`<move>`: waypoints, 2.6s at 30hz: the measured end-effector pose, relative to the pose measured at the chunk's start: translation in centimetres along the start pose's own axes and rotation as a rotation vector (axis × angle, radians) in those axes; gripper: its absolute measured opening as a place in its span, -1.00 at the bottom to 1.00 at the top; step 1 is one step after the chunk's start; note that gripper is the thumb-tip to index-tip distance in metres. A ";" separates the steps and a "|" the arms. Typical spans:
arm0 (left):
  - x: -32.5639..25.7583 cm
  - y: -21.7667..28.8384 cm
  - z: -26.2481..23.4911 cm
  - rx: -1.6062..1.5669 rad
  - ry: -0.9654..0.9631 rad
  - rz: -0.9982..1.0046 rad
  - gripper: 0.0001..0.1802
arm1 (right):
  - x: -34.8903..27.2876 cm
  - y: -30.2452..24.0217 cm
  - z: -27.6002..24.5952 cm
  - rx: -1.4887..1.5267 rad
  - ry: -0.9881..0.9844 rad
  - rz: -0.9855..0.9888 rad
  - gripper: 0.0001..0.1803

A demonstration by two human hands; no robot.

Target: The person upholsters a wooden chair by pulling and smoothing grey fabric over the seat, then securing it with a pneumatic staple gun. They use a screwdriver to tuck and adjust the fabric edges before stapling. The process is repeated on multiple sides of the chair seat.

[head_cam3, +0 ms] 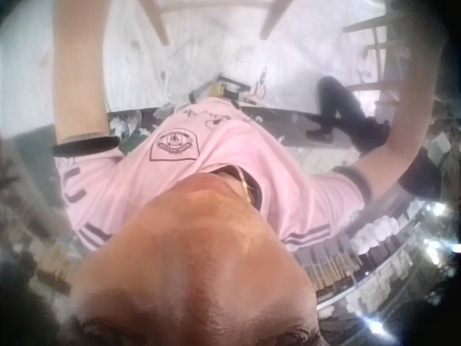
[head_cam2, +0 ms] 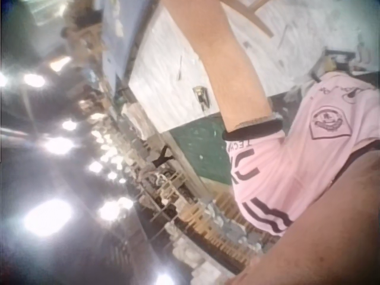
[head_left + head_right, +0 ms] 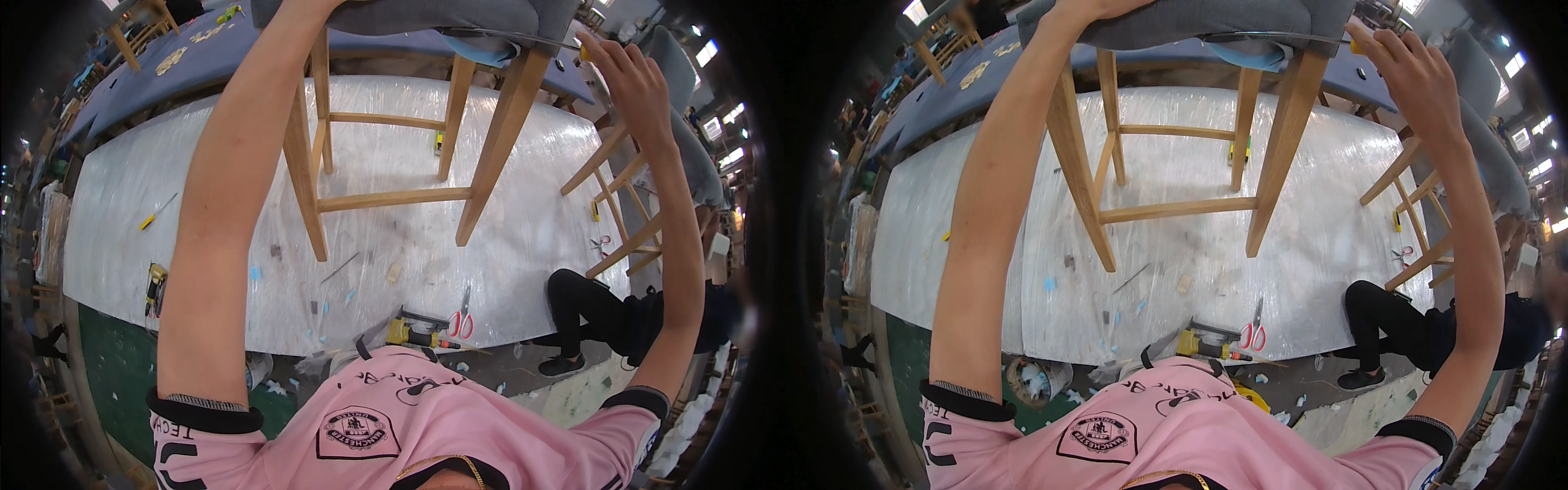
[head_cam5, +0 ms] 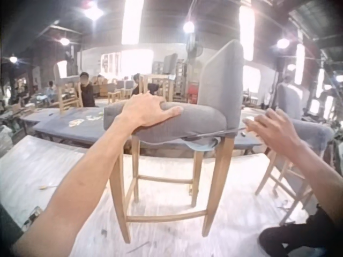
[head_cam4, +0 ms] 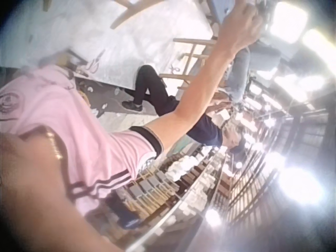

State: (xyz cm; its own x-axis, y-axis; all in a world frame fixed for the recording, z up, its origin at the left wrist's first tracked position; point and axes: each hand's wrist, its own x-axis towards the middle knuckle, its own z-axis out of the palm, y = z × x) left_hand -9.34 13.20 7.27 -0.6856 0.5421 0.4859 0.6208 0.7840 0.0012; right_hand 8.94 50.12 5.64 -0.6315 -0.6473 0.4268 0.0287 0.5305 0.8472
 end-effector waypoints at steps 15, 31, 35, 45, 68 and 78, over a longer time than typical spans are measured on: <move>-1.4 -0.1 0.1 -0.085 0.095 0.098 -0.09 | 6.3 -2.3 1.8 0.321 0.055 -0.100 -0.31; -13.3 5.6 6.5 0.047 0.708 0.222 -0.25 | -43.9 -57.2 -28.2 1.245 -0.386 2.726 -0.76; -17.7 6.8 11.7 -0.138 0.840 0.173 -0.46 | -43.3 -61.4 -29.1 1.246 0.000 3.682 -0.74; -30.0 9.7 13.7 -0.039 0.895 0.260 -0.62 | -38.1 -53.8 -20.7 1.786 0.361 3.518 -0.76; -28.8 14.5 14.0 -2.182 0.197 -0.528 -0.97 | -26.6 -37.6 -24.9 1.681 -0.030 2.165 -0.63; -32.8 15.0 12.8 -2.107 -0.006 -0.454 -0.71 | -22.5 -38.2 -24.9 1.666 0.068 2.073 -0.65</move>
State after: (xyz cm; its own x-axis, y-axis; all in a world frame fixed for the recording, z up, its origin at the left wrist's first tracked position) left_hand 17.59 11.08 -19.78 -0.8672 0.4676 0.1712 -0.1560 -0.5816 0.7984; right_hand 41.35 30.78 -28.37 -0.6002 0.7996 -0.0189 -0.0705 -0.0764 -0.9946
